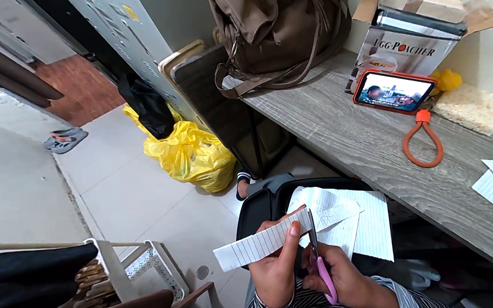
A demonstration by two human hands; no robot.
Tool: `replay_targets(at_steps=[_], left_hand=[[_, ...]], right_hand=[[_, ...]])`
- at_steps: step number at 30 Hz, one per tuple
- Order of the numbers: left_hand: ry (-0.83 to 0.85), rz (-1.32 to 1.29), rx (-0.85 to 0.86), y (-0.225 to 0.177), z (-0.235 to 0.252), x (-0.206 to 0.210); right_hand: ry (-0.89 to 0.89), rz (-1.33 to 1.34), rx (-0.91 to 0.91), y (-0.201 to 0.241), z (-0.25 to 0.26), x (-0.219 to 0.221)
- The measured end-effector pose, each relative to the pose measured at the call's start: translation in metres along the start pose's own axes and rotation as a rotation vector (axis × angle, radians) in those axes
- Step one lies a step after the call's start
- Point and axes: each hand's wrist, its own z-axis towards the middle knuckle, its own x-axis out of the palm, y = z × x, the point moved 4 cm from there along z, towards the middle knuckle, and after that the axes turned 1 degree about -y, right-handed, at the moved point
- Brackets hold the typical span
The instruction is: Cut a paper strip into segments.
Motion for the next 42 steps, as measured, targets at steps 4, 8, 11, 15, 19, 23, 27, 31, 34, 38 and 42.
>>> replay_targets(at_steps=[4, 8, 11, 15, 19, 23, 27, 31, 34, 38, 42], left_hand=[[0.002, -0.010, 0.004, -0.0005, 0.0006, -0.0006], [-0.004, -0.021, 0.004, -0.0004, 0.0003, -0.0005], [-0.001, -0.014, 0.002, -0.0012, -0.0002, 0.0010], [0.003, -0.009, 0.004, -0.0001, 0.0004, -0.0004], [0.002, -0.012, 0.005, -0.0002, 0.0007, -0.0009], [0.006, -0.014, 0.008, -0.0012, 0.0007, 0.0001], [-0.008, -0.008, -0.003, -0.0012, 0.0004, 0.0003], [-0.012, -0.020, -0.008, -0.0006, 0.0005, -0.0006], [-0.008, -0.023, -0.002, -0.0011, 0.0005, -0.0001], [-0.009, -0.011, -0.002, -0.0009, 0.0001, -0.0005], [-0.012, -0.021, -0.007, -0.0013, 0.0006, -0.0009]], right_hand=[[-0.022, 0.032, 0.000, -0.0028, -0.0008, -0.0006], [0.007, 0.016, 0.002, -0.0011, -0.0003, -0.0001], [0.037, -0.007, 0.028, 0.0012, -0.0001, 0.0006], [0.018, -0.035, 0.028, 0.0011, 0.0002, -0.0006], [-0.031, -0.004, 0.012, -0.0022, -0.0002, -0.0010], [-0.004, 0.009, 0.018, -0.0013, 0.0000, -0.0009], [0.026, -0.039, 0.030, 0.0012, 0.0003, -0.0009], [-0.018, -0.001, 0.004, -0.0031, 0.0006, -0.0018], [0.003, -0.001, 0.002, -0.0022, 0.0009, -0.0022], [0.028, -0.056, 0.005, 0.0021, 0.0015, -0.0017], [-0.014, -0.005, -0.001, -0.0019, 0.0011, -0.0020]])
